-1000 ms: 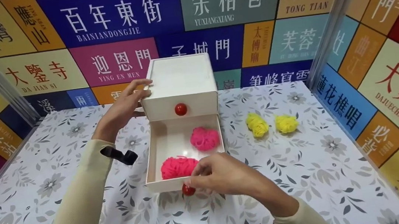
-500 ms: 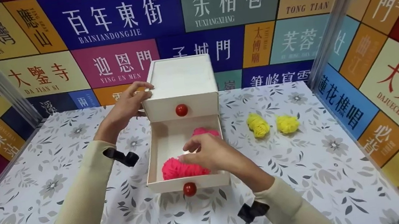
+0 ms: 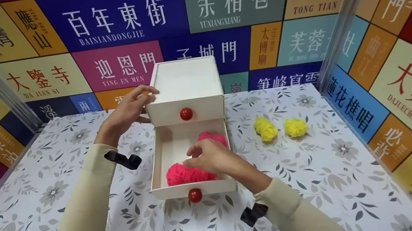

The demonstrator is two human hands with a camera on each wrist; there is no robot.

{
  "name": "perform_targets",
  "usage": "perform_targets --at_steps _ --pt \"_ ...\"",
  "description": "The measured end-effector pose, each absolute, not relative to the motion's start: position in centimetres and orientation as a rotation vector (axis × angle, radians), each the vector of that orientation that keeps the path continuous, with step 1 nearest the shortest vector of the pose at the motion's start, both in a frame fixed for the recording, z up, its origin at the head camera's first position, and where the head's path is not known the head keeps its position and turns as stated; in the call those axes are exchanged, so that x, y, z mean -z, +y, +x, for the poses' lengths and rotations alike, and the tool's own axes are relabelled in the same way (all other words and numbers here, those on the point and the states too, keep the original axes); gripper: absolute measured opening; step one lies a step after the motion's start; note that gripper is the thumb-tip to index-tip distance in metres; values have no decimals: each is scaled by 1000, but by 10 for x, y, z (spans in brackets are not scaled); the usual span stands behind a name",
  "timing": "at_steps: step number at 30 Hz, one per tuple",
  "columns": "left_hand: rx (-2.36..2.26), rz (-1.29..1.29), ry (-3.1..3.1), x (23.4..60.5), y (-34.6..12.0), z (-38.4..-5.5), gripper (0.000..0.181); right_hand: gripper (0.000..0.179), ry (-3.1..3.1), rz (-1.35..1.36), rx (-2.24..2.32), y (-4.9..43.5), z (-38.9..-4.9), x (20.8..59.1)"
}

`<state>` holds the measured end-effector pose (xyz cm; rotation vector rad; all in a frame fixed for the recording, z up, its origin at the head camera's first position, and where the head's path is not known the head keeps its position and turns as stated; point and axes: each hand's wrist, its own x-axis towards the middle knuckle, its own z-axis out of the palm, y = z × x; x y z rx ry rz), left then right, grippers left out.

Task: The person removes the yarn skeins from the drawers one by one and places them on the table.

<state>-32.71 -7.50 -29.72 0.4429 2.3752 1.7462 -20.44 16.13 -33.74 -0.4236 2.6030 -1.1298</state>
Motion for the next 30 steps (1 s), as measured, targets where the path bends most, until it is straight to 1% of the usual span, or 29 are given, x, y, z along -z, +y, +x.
perform_targets --at_steps 16,23,30 --pt "-1783 430 2360 299 -76 -328 24 42 2540 -406 948 151 -208 347" --pt "-1756 405 2405 297 -74 -326 22 38 2573 -464 885 151 -206 349" --pt "-1768 417 2377 299 -74 -327 22 35 2564 -437 986 153 -203 346"
